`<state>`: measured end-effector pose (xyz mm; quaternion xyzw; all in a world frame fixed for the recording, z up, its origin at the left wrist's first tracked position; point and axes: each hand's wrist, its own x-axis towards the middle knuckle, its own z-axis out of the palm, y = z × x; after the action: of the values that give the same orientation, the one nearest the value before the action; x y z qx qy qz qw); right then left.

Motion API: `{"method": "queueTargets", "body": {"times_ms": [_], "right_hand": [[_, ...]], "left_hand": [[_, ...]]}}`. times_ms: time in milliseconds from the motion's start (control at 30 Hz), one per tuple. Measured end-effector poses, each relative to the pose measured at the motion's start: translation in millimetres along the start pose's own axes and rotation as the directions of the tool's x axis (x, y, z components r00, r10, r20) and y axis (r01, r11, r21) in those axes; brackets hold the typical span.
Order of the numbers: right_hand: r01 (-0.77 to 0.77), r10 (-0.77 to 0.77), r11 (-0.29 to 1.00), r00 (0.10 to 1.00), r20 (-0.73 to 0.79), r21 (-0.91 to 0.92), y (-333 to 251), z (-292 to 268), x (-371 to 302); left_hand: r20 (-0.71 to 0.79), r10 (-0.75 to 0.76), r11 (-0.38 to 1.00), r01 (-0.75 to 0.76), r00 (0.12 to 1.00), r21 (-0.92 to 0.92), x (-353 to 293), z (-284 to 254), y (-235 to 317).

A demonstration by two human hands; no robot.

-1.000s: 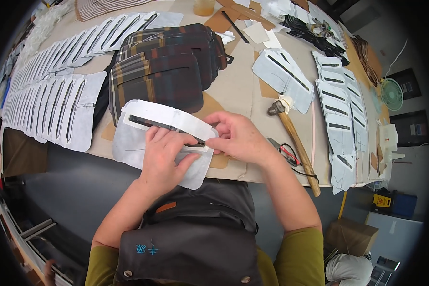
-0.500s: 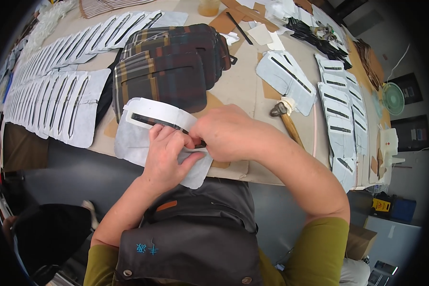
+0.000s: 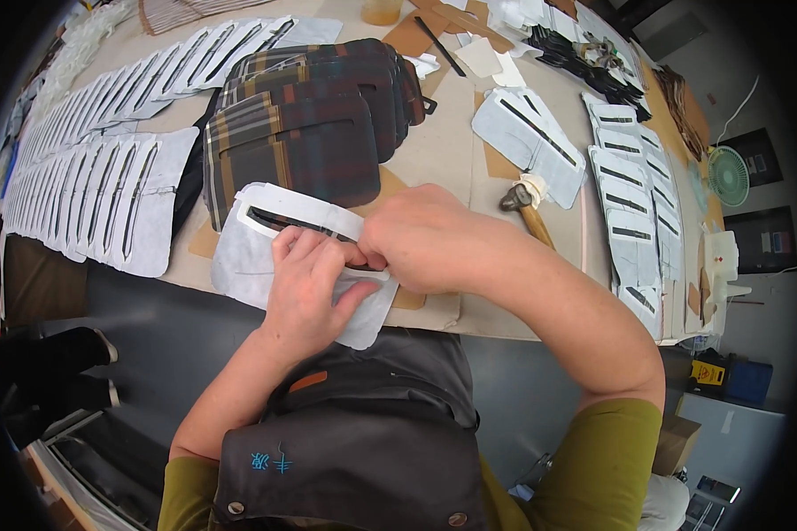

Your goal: The recorder is assembling leather pouch components by folding edges and using a hammer to flatten the seams.

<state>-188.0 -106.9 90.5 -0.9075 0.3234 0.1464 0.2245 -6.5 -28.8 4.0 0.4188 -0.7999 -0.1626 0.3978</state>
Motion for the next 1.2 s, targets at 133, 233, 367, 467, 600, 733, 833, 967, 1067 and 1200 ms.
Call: {"method": "queueTargets", "body": {"times_ms": [133, 233, 367, 467, 600, 733, 833, 967, 1067, 1200], "right_hand": [[0.118, -0.088, 0.983, 0.975, -0.202, 0.142, 19, 26, -20], [0.246, -0.214, 0.968, 0.904, -0.371, 0.042, 29, 46, -32], [0.187, -0.209, 0.978, 0.859, -0.467, -0.093, 29, 67, -47], [0.112, -0.129, 0.992, 0.837, -0.532, -0.063, 29, 82, -59], [0.06, 0.084, 0.978, 0.761, -0.643, 0.198, 28, 80, -63], [0.244, 0.088, 0.909, 0.678, -0.73, 0.337, -16, 46, -40], [0.034, 0.084, 0.979, 0.831, -0.55, 0.201, -29, 34, -28], [-0.011, 0.102, 0.968, 0.928, -0.358, 0.249, 0, 41, -34], [0.043, 0.041, 0.973, 0.933, -0.357, 0.225, 2, 39, -29], [0.138, -0.048, 0.971, 0.912, -0.407, 0.195, -34, 48, 4]], "left_hand": [[0.006, -0.019, 1.0, 0.019, 1.0, 0.025, 3, 2, 2], [0.041, -0.04, 0.998, 0.038, 0.998, 0.049, 3, 2, 2], [0.056, -0.054, 0.994, 0.048, 0.997, 0.096, 3, -1, 2], [0.039, -0.055, 0.991, 0.049, 0.998, 0.126, 5, -13, 3], [0.032, -0.035, 0.96, 0.024, 0.999, 0.279, 8, -42, -1], [0.045, -0.149, 0.989, 0.149, 0.988, 0.0, 11, -13, 8], [-0.02, -0.218, 0.956, 0.209, 0.976, -0.205, 13, 0, 18], [0.143, -0.338, 0.891, 0.365, 0.93, -0.271, 0, -41, 12], [0.208, -0.26, 0.951, 0.288, 0.943, -0.114, -23, -72, -15], [0.227, -0.172, 0.984, 0.179, 0.959, -0.008, -31, -70, -18]]}}
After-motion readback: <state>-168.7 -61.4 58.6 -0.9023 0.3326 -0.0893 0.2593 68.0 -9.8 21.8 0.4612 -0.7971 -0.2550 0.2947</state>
